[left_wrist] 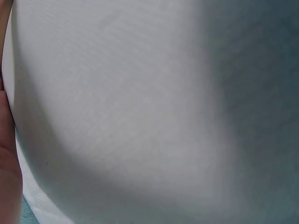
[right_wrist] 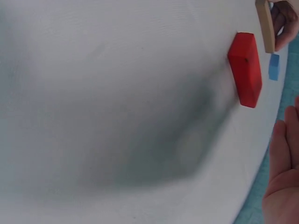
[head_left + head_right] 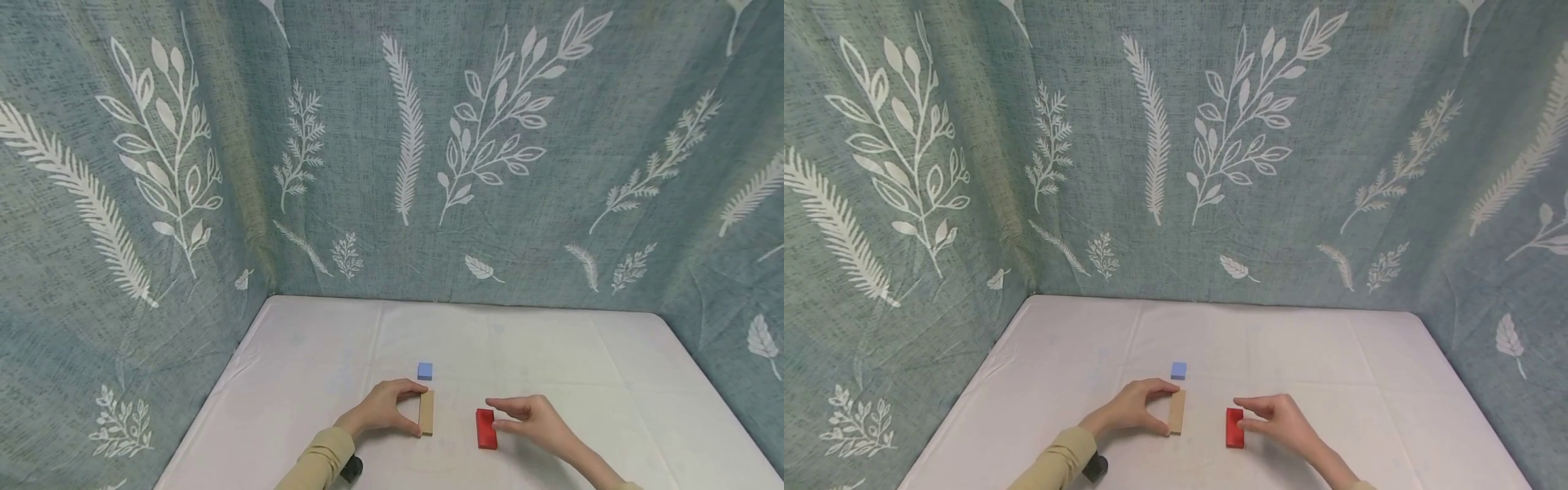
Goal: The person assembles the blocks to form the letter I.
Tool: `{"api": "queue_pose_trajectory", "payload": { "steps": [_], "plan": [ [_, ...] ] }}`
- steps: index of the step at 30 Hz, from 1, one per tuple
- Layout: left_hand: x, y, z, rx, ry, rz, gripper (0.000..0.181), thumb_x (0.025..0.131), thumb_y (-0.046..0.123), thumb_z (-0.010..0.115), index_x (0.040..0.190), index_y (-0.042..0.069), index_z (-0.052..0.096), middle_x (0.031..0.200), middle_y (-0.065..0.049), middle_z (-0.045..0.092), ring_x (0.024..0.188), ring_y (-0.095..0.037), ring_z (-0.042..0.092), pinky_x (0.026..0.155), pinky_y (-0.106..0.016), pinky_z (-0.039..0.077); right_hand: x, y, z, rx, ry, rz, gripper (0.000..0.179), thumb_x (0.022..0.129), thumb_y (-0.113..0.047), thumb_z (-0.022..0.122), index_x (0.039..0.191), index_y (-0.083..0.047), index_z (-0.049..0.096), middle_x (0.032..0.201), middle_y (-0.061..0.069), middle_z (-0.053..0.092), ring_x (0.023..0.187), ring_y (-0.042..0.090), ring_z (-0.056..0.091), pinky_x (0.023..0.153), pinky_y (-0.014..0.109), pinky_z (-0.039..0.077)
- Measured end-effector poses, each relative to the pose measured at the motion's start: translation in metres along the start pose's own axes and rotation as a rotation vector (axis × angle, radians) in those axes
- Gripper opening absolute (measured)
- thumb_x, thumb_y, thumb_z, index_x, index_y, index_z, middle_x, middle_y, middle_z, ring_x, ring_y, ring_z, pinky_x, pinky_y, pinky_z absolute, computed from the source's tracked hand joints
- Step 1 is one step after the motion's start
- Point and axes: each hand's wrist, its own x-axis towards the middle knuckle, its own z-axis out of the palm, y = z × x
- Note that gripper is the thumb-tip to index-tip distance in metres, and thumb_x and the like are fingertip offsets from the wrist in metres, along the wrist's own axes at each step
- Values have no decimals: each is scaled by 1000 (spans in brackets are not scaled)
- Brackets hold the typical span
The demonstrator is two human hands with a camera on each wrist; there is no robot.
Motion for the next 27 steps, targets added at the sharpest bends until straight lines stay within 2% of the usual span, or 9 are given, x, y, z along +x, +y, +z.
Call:
{"api": "queue_pose_trajectory", "payload": {
  "steps": [4,11,15,18,23,27],
  "plan": [
    [0,0,1,-5,-1,-6,70,63,25,88,125,11,60,128,-3,61,123,-22,55,108,-26,43,1,5,4,13,-26,14,46,82,-32,73,119,-5,66,119,12,67,115,30,61,92,35,55],
    [-2,2,1,-9,-1,2,69,64,24,88,125,10,60,128,-4,62,123,-22,55,108,-26,43,0,12,10,-19,-41,-11,40,82,-30,73,113,-6,70,114,11,69,107,5,64,89,35,56],
    [-2,2,1,-8,0,5,69,64,25,88,125,10,60,128,-4,62,123,-21,56,108,-25,43,-2,14,13,-55,-31,-4,40,80,-30,74,112,-6,71,112,10,70,107,14,66,88,35,57],
    [-2,1,1,-8,2,4,69,63,25,88,125,10,60,127,-4,62,122,-21,56,107,-25,43,-2,15,16,-77,-24,13,40,80,-31,75,112,-8,71,111,10,71,108,26,65,88,36,56],
    [-1,1,1,-7,2,5,70,63,25,88,125,10,60,128,-4,62,122,-22,56,108,-26,43,-3,17,20,-123,2,24,37,79,-31,76,110,-11,72,110,9,71,107,26,65,87,31,57],
    [-2,1,0,-5,2,5,70,64,25,88,126,10,60,128,-4,61,123,-23,55,108,-27,43,-5,18,23,-154,27,-3,34,79,-28,75,108,-11,73,109,12,71,105,25,66,80,24,59]
  ]
}}
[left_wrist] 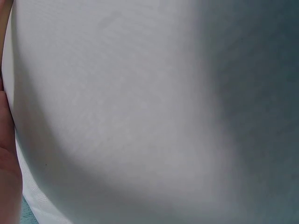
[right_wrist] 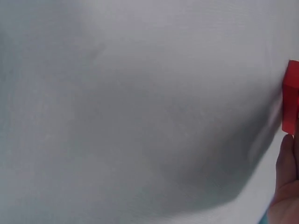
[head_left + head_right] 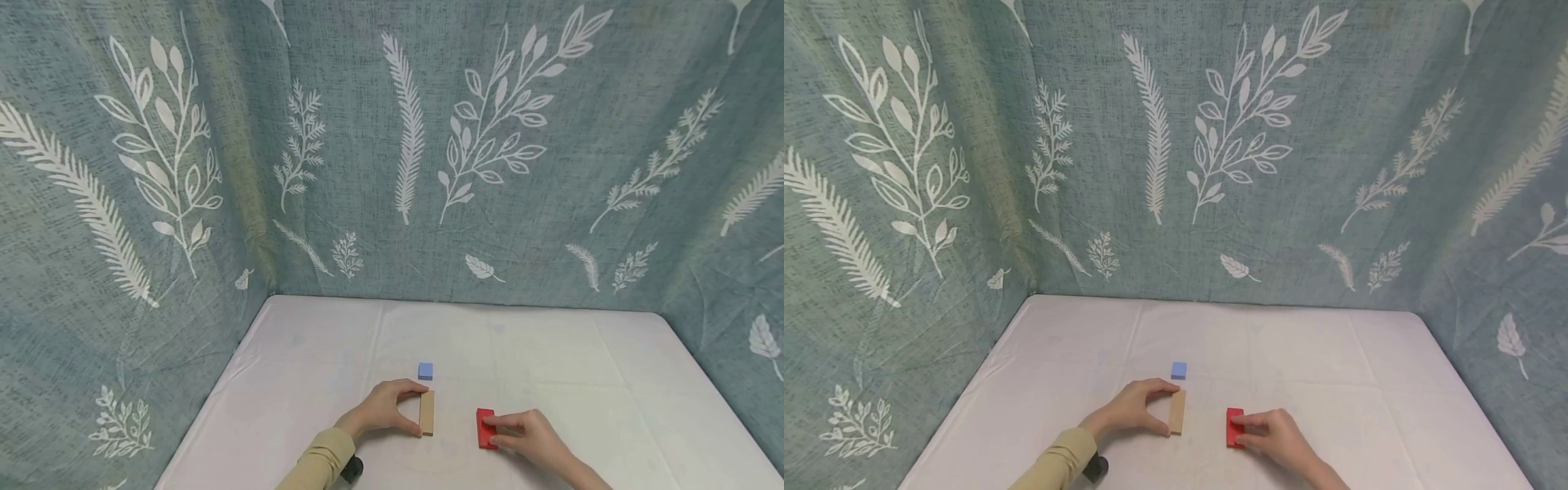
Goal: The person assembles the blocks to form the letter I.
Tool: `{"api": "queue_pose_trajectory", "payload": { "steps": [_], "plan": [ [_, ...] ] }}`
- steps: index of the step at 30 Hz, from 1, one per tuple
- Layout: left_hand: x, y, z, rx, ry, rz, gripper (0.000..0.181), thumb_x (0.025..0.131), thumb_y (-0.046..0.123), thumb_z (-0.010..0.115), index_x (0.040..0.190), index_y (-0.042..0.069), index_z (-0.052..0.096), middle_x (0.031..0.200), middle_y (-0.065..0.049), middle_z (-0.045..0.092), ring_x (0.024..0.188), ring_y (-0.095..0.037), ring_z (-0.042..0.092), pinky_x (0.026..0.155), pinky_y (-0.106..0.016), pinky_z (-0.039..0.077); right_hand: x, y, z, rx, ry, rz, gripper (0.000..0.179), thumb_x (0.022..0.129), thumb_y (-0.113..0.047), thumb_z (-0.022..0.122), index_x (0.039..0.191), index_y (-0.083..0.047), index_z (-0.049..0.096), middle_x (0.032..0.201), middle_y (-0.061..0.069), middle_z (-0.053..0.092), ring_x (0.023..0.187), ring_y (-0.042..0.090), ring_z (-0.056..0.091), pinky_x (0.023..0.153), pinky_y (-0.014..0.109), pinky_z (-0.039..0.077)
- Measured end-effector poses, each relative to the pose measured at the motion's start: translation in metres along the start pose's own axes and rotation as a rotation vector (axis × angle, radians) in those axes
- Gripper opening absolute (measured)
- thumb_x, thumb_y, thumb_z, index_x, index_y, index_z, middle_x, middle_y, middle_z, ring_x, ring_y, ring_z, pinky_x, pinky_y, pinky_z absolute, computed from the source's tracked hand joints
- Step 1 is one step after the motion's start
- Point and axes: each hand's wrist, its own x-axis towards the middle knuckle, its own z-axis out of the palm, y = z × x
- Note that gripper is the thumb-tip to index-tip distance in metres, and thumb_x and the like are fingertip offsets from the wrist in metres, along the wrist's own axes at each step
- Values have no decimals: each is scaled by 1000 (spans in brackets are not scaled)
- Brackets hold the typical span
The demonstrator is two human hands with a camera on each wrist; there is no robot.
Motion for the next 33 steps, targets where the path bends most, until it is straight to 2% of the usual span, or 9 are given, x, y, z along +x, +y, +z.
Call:
{"api": "queue_pose_trajectory", "payload": {
  "steps": [5,9,15,22,33],
  "plan": [
    [1,0,0,1,1,-7,70,64,25,88,126,10,60,128,-4,61,124,-23,55,108,-28,43,-1,4,2,-12,32,-40,32,80,-26,75,107,-9,74,106,11,72,102,12,66,81,21,58],
    [1,0,0,-1,4,-2,70,64,25,88,126,10,60,128,-4,62,123,-23,55,108,-28,43,-1,8,4,-15,55,-77,32,80,-25,75,106,-7,73,104,9,73,100,1,64,80,13,55],
    [-1,-1,1,-1,8,-2,69,64,26,88,125,11,61,128,-4,62,123,-22,55,108,-27,43,-1,11,6,-56,73,-127,30,80,-23,74,105,-6,74,103,10,73,99,2,64,79,12,54],
    [0,-1,1,-18,11,8,69,63,25,88,125,11,61,127,-4,62,122,-22,56,108,-26,43,-1,12,5,-65,68,-148,30,81,-23,74,104,-5,74,102,10,73,99,2,63,78,20,59],
    [1,-2,1,-4,10,8,69,64,27,88,126,11,60,128,-4,61,123,-22,56,108,-27,43,0,14,5,-64,63,-165,32,81,-27,73,104,-6,74,102,10,73,101,1,61,79,14,56]
  ]
}}
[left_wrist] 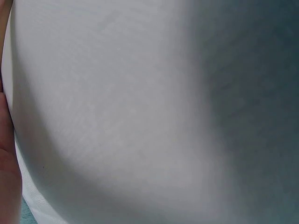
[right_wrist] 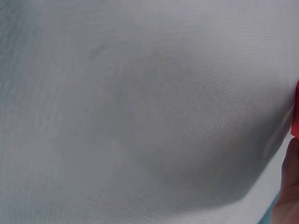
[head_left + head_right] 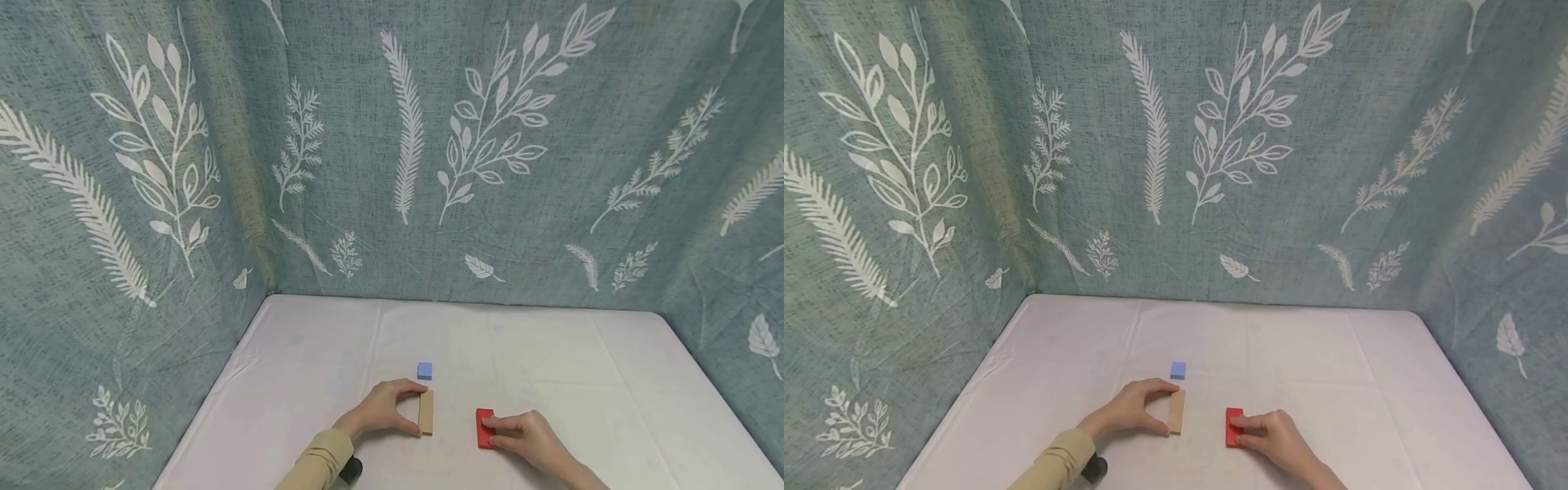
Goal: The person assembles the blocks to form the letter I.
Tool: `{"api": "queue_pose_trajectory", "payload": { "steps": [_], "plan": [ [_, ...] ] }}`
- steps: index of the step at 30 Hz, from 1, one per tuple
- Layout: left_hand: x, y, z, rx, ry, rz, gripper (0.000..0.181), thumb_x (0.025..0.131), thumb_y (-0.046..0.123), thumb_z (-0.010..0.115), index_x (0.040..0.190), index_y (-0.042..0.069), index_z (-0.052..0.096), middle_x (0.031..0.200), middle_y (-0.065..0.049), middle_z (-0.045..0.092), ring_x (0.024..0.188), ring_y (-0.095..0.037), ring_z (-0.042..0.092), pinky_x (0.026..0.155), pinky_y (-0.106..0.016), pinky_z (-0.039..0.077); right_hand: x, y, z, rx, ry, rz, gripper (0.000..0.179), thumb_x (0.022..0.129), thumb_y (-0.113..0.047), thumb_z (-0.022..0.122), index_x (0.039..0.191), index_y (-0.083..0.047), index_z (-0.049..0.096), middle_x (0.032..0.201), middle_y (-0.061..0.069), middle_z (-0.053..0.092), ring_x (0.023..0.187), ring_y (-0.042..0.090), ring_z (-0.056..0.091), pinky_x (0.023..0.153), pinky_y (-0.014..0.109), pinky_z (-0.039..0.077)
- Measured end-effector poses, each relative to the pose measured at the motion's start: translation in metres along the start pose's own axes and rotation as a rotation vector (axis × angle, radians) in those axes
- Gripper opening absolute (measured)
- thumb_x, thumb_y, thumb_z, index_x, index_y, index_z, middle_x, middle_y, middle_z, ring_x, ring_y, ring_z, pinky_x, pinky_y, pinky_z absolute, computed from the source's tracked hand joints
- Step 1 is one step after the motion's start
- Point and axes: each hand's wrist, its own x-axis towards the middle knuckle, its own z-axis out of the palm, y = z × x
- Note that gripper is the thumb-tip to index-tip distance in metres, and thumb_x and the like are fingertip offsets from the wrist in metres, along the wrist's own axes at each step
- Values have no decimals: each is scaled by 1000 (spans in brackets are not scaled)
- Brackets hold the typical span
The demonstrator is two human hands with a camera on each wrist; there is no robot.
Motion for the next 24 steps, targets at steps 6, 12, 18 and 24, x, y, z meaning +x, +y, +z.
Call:
{"api": "queue_pose_trajectory", "payload": {
  "steps": [6,12,18,24],
  "plan": [
    [0,1,0,-5,0,-20,70,64,28,88,126,12,60,129,-2,62,124,-19,55,108,-26,42,-1,-2,0,2,-2,16,32,81,-28,73,104,-6,74,102,10,73,101,3,61,79,16,57],
    [-1,0,1,5,3,-22,70,63,28,88,126,12,60,128,-2,62,124,-20,55,109,-26,42,0,-3,0,-2,-2,7,32,80,-27,73,104,-5,74,101,9,73,101,4,62,79,16,57],
    [-1,-1,1,-4,4,-26,70,63,28,88,126,12,60,129,-2,61,125,-21,54,109,-27,42,0,-4,0,-1,-8,10,32,81,-26,73,104,-5,73,101,8,73,101,3,62,79,19,58],
    [-2,-1,1,-3,3,-20,71,64,29,88,127,13,60,130,-1,61,125,-21,54,109,-27,42,-1,-5,0,-23,2,4,32,80,-28,74,104,-6,74,101,7,73,101,6,63,79,22,59]
  ]
}}
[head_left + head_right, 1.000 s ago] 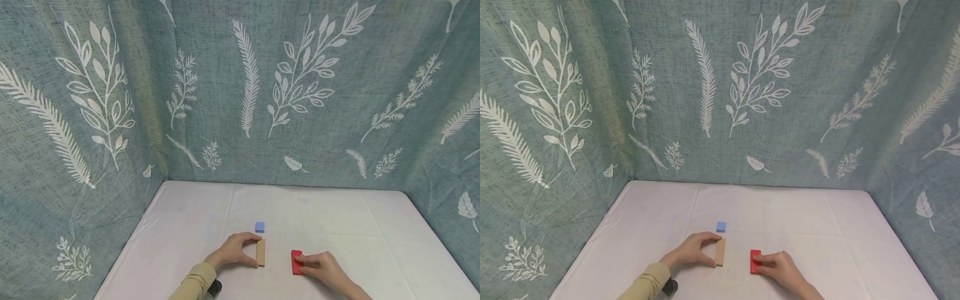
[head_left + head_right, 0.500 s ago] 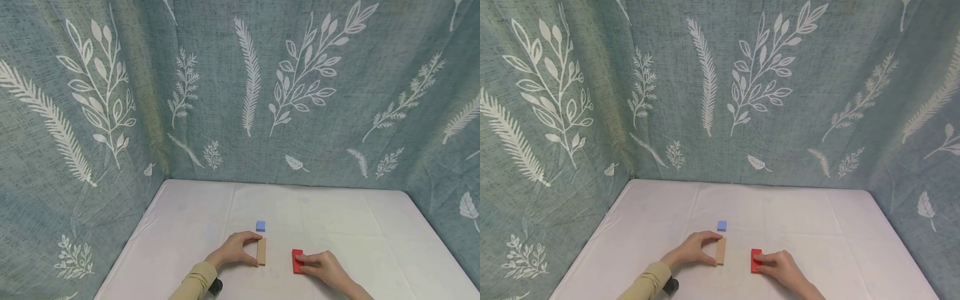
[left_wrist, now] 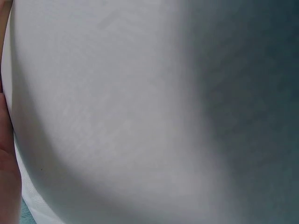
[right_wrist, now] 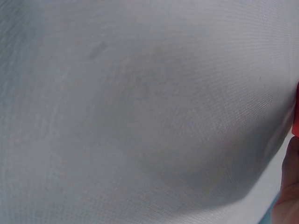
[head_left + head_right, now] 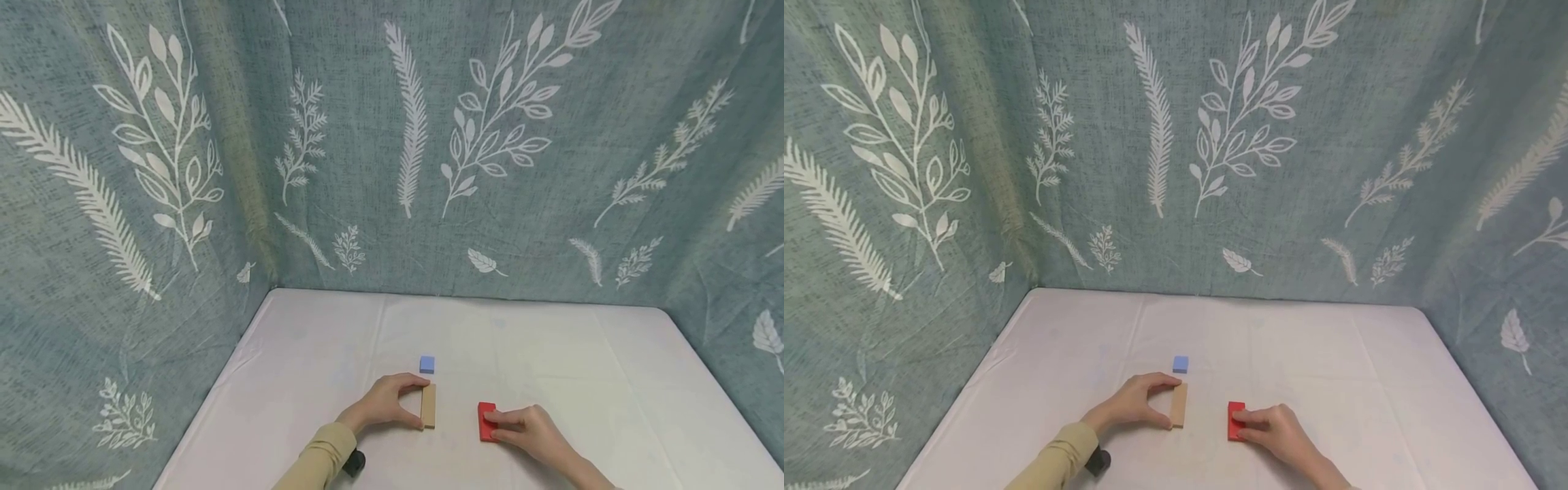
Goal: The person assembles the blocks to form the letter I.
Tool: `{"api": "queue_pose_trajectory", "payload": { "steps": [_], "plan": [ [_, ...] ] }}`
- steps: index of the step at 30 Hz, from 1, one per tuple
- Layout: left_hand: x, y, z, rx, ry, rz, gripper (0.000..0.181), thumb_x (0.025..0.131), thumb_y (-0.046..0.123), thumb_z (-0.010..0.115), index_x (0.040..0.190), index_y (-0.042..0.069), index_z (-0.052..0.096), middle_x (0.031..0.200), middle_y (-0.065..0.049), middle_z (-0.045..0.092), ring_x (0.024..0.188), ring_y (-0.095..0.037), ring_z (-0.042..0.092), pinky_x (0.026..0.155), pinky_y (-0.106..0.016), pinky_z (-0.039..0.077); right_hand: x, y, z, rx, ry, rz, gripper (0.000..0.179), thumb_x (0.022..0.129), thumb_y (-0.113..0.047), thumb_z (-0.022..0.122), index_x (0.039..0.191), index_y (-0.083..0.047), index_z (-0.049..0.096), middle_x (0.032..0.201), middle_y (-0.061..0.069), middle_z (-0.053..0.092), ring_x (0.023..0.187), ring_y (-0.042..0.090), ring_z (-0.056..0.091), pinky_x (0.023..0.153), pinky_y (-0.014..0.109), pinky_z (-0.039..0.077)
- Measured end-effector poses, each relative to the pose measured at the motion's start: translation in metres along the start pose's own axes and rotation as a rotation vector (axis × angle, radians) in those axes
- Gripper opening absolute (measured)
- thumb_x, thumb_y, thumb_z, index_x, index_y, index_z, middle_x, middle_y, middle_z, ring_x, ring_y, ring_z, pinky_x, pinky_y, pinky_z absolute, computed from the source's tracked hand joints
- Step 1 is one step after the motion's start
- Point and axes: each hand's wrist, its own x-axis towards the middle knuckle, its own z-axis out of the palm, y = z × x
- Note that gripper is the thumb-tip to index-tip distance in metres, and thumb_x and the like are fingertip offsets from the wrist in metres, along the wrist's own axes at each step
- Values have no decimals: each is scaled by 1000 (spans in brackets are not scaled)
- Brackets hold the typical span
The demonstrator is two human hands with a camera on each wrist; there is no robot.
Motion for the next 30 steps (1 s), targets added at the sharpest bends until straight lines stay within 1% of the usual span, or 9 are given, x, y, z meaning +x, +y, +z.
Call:
{"api": "queue_pose_trajectory", "payload": {
  "steps": [5,11,17,25,30],
  "plan": [
    [2,1,0,9,1,11,70,64,28,87,127,12,60,130,-4,61,125,-23,54,109,-29,42,0,0,-1,-29,16,-20,31,80,-29,73,103,-8,74,99,6,74,100,6,64,79,14,54],
    [1,1,1,14,8,5,70,64,28,88,126,12,60,129,-3,61,125,-23,54,109,-30,42,0,1,0,-31,19,-13,31,80,-29,74,103,-8,74,98,5,74,100,7,64,79,13,53],
    [1,1,1,22,12,1,71,64,28,88,126,11,60,129,-3,62,124,-24,54,109,-30,42,-1,0,0,-29,19,-24,31,80,-28,73,103,-8,74,98,5,74,100,7,64,80,13,53],
    [2,2,2,6,12,-14,71,64,27,88,127,10,60,130,-4,61,125,-24,53,109,-31,42,0,2,-1,-22,26,-44,31,81,-28,73,103,-8,74,99,6,74,100,6,63,80,12,52],
    [1,3,2,9,10,-21,71,64,27,88,127,10,60,130,-4,61,126,-24,53,110,-32,42,-1,4,-1,-16,26,-41,30,81,-29,73,104,-9,74,99,5,74,100,5,63,80,11,52]
  ]
}}
